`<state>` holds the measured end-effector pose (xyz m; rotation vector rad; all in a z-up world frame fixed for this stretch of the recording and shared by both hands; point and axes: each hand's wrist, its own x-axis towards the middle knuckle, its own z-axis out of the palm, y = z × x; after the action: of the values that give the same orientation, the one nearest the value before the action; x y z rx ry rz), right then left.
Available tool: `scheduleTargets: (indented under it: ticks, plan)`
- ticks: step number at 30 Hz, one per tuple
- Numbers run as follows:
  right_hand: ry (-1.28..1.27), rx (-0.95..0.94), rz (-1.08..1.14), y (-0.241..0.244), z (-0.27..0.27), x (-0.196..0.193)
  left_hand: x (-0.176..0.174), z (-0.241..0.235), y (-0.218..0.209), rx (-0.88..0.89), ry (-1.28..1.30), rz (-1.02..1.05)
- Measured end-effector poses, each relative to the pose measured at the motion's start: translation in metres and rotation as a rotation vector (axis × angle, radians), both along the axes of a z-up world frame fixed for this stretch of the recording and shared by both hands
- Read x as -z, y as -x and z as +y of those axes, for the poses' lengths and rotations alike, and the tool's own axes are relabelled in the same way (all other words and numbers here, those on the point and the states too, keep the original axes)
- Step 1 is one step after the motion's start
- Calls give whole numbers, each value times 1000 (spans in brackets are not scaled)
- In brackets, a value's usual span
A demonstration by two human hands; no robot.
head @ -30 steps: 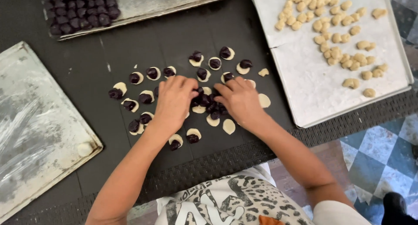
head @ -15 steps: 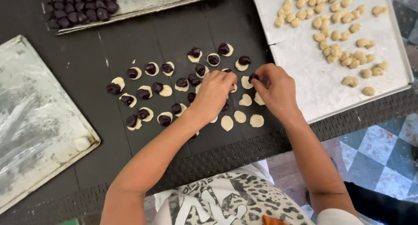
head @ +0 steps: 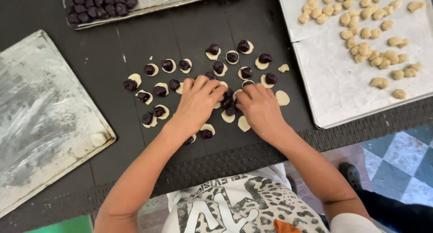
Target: The person flattens small white dough pieces on a black mat and arranges them in rows. They then lift a tray of dark round balls and pour them onto the flattened dough pieces, placing one dark ball on top of each white piece.
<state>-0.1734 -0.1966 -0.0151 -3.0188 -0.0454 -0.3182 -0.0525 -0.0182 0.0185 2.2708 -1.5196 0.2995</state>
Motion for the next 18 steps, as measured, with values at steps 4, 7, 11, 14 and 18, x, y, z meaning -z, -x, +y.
scheduleTargets:
  ticks: [4, 7, 11, 14, 18]
  plan:
    - [-211, 39, 78, 7, -17, -7, 24, 8, 8, -2, -10, -56]
    - [-545, 276, -22, 20, -33, -34, 25, 12, 12, -13, 28, 18]
    - [-450, 194, -138, 30, -39, -19, 5, 5, 22, -7, 162, 244]
    - [-307, 77, -154, 29, -44, -23, 3, -4, 31, 25, 200, 270]
    - [-321, 17, -224, 32, -38, -42, -12, -8, 39, 13, 275, 558]
